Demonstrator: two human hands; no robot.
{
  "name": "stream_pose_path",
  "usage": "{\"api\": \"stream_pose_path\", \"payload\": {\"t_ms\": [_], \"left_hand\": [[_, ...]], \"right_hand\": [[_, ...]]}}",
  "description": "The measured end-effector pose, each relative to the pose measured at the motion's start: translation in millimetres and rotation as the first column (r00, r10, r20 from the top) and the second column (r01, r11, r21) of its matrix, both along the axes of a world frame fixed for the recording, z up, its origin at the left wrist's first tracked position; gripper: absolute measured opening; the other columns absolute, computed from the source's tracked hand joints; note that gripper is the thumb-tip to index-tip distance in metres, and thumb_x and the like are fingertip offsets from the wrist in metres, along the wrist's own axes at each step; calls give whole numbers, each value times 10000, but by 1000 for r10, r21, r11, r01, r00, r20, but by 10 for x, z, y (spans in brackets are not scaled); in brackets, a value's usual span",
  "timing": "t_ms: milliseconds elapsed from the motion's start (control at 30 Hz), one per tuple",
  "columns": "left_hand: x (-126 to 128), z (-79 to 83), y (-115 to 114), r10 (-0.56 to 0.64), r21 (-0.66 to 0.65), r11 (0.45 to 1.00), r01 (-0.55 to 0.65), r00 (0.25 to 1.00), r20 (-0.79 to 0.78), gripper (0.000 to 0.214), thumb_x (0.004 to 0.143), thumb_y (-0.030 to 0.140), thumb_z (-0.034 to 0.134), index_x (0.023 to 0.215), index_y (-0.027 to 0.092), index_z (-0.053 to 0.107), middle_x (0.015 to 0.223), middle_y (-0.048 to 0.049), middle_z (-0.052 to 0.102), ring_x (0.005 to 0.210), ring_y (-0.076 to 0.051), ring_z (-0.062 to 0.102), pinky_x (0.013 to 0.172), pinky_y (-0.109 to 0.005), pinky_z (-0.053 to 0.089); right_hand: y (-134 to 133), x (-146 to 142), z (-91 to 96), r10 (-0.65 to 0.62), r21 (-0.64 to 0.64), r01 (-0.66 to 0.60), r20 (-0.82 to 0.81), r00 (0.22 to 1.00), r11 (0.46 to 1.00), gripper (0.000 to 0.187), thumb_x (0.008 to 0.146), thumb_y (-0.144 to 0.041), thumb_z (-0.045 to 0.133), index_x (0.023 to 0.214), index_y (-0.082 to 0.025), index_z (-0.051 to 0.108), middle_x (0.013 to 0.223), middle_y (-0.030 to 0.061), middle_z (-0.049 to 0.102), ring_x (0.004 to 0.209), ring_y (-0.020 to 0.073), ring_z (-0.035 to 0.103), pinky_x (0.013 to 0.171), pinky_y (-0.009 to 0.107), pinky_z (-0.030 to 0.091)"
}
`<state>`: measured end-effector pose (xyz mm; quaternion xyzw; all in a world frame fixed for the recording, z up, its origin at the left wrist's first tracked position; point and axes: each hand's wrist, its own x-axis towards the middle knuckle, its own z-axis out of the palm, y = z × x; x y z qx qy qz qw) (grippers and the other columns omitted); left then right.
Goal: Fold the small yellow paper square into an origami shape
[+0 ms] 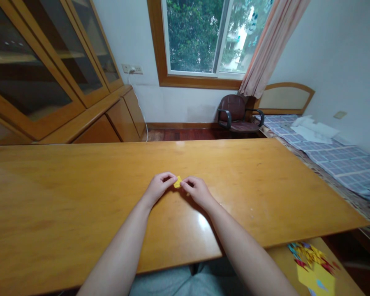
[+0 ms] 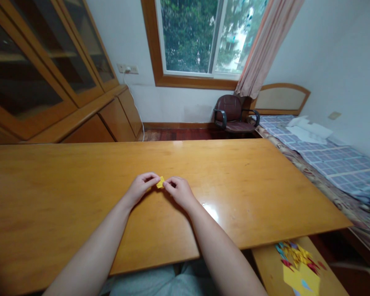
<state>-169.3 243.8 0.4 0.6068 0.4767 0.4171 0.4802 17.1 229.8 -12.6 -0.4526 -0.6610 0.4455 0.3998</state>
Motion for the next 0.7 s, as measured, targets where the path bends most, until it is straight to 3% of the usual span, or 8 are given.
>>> {"api": "stream_pose_path", "payload": {"t_ms": [200, 433, 700], "left_hand": [[4, -33, 17, -26, 2, 1000, 26, 1000, 8, 271, 748, 416, 697, 790, 150, 668, 733, -10, 623, 704, -151, 547, 667, -246, 428], [-9, -98, 41, -70, -34, 997, 68, 995, -72, 309, 760, 445, 676, 683, 153, 616, 665, -1, 593, 658, -147, 535, 624, -244, 403], [-7, -72, 25, -49, -74, 996, 46, 998, -26, 311, 740, 451, 686, 680, 154, 617, 659, -5, 623, 659, -155, 564, 652, -253, 418]], "right_hand": [[6, -4, -9, -59, 21, 59, -9, 998, 998, 271, 885, -375, 574, 773, -159, 694, 704, 24, 663, 622, 135, 570, 603, 228, 434], [18, 1, -9, -108, 3, 108, -73, 992, 994, 276, 872, -394, 578, 787, -160, 698, 728, 32, 672, 660, 148, 579, 612, 233, 445], [20, 3, -23, -88, -22, 87, -77, 993, 996, 298, 873, -414, 581, 770, -156, 688, 678, 14, 637, 606, 127, 541, 579, 220, 425]]}}
